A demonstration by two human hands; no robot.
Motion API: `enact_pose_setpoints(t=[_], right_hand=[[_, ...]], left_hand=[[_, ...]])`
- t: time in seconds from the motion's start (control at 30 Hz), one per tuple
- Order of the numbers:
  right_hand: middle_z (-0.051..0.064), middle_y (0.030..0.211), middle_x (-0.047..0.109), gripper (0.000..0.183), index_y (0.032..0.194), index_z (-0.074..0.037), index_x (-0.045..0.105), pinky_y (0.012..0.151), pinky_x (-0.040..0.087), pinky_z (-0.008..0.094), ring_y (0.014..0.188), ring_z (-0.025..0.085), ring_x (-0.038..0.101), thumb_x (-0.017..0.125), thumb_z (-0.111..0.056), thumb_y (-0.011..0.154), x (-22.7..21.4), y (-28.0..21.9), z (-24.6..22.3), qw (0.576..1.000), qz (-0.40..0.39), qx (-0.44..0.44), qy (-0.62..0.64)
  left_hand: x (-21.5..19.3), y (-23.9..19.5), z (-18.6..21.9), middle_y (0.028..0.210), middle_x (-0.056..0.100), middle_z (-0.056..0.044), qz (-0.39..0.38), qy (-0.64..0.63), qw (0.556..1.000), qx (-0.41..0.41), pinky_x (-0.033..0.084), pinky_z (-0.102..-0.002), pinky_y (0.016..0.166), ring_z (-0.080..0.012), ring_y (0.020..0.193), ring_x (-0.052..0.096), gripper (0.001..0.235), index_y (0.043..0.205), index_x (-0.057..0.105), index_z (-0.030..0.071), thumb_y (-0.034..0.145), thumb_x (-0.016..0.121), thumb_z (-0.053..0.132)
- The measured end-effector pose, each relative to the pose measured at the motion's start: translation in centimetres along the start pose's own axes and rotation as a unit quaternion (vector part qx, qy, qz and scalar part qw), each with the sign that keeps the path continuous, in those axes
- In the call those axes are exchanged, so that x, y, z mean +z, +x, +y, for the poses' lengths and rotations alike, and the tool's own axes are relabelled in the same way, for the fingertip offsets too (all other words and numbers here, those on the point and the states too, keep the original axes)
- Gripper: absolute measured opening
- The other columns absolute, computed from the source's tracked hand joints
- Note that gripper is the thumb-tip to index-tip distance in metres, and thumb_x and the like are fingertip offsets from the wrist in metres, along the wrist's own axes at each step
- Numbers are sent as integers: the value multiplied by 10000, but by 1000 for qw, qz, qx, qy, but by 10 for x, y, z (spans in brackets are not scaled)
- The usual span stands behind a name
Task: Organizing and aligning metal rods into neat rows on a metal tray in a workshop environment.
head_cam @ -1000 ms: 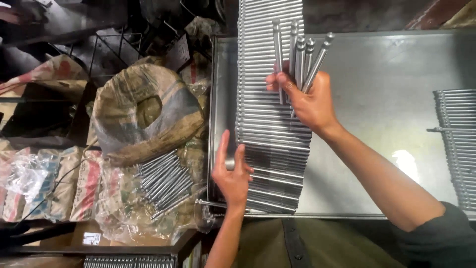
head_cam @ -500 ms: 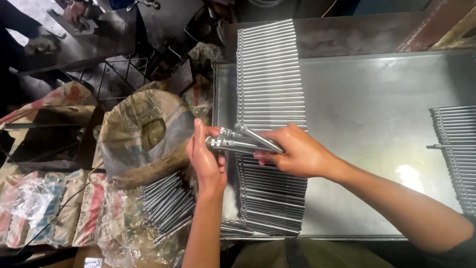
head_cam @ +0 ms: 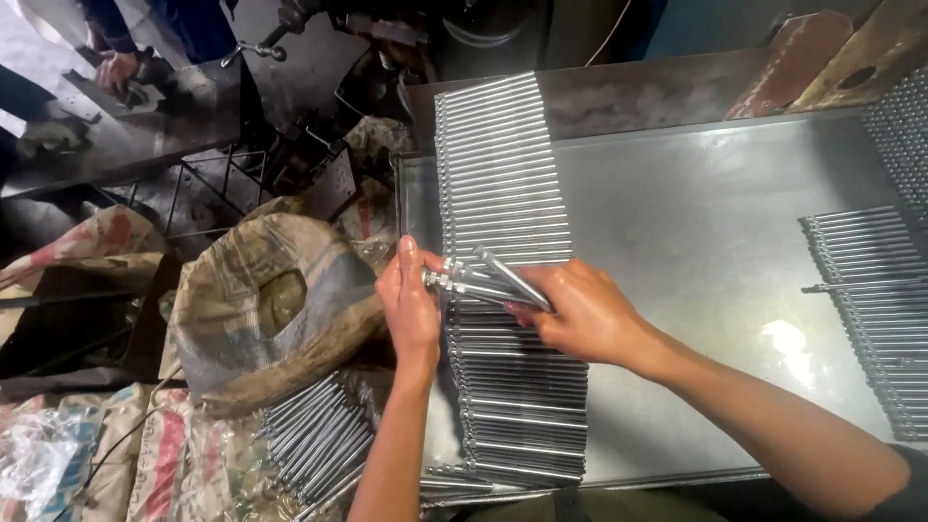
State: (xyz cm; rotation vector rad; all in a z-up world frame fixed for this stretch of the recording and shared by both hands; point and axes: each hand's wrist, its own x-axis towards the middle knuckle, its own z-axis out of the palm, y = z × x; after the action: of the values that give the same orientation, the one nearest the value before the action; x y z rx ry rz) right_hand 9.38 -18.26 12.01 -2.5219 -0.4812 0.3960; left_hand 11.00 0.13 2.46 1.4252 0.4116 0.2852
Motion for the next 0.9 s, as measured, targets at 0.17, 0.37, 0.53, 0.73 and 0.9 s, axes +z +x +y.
enact_pose_setpoints(t=[0.17,0.37,0.53,0.73,0.9], right_hand=[[57,643,730,168,791,-102,737,681,571,425,688,287,699,716,-235,892,10,5,14,980,-17,-6,197],[151,844,769,264,1091,-92,729,770,568,608,865,430,743,688,-183,847,21,3,15,999,30,-31,12],[92,826,775,263,1103,-106,732,775,577,585,849,375,764,699,-182,854,23,7,21,995,53,-26,81],[81,810,764,163,1006,-89,732,663,575,491,756,338,734,657,-101,862,14,8,21,992,102,-71,23],[103,950,670,299,989,-65,752,665,571,394,842,272,674,650,107,767,13,12,30,925,263,-176,-210]], left_hand=[[-11,16,-10,517,455,-69,-29,20,999,-26,262,-229,260,-112,314,341,542,736,671,110,1067,469,489],[-9,12,7,625,592,-82,-61,81,995,11,249,-225,351,-100,397,373,504,744,681,110,1138,475,347],[0,1,19,521,517,-94,-90,65,994,-24,250,-216,248,-119,273,327,550,796,677,101,1116,442,482],[-3,25,18,716,659,-147,-53,-17,993,109,400,-183,541,-122,531,512,566,696,549,78,1177,466,363],[7,14,38,1080,746,-99,-70,17,996,55,449,-172,313,-80,386,526,483,852,562,94,1109,381,461]])
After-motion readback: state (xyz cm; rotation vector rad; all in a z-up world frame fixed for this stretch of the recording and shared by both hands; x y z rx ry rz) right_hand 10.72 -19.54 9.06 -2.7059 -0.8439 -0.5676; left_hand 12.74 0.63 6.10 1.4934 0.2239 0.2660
